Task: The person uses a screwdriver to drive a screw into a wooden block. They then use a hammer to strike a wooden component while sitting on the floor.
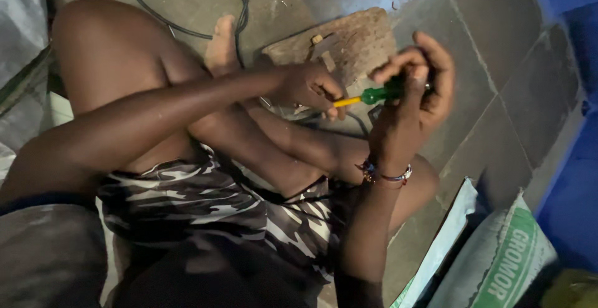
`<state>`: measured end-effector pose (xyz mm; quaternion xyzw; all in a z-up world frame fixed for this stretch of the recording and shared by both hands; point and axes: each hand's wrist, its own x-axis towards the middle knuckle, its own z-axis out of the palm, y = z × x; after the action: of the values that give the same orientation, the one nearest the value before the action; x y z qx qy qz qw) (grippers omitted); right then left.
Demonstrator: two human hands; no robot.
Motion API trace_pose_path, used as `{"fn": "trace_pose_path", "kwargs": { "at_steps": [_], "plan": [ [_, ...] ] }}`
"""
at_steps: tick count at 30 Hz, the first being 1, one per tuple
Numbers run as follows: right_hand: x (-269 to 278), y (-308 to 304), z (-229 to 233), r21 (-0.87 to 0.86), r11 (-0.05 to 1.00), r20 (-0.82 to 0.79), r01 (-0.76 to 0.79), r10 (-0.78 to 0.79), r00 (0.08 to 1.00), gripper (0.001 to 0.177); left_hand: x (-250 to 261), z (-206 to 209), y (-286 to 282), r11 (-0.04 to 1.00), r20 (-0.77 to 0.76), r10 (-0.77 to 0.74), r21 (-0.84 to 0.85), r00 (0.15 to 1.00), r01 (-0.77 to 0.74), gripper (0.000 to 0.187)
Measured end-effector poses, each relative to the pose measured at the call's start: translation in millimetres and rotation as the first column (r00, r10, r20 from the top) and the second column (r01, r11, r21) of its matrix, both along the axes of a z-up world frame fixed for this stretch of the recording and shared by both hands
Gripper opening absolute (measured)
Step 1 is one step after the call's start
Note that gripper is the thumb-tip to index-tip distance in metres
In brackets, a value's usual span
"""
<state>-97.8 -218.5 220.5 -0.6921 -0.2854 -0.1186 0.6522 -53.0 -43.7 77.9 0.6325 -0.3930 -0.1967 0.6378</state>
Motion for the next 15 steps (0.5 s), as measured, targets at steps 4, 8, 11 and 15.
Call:
{"fn": "trace_pose_path", "kwargs": {
  "at_steps": [4,8,11,15],
  "plan": [
    [-9.0,1.6,-7.5,0.103,0.991,-0.055,0.087,-0.082,0.995,0.021,7.3,-2.4,14.9,0.961,0.088,0.172,0.205,0.981,-0.187,0.035],
    [-15.5,-2.4,-16.1,0.137,0.986,-0.076,0.1,-0.09,0.993,0.022,11.5,-13.8,19.3,0.982,0.122,0.097,0.15,0.988,-0.115,0.031],
    [-19.0,-4.6,-15.5,0.185,0.981,-0.092,0.052,-0.035,0.995,0.026,14.3,-23.8,14.6,0.998,0.015,0.009,0.063,1.0,-0.01,0.029],
    [-26.6,-5.8,-11.2,0.223,0.975,-0.131,0.013,0.016,0.991,0.027,16.9,-28.2,8.4,0.993,-0.132,-0.118,-0.03,0.984,0.115,0.027]
  ]
}}
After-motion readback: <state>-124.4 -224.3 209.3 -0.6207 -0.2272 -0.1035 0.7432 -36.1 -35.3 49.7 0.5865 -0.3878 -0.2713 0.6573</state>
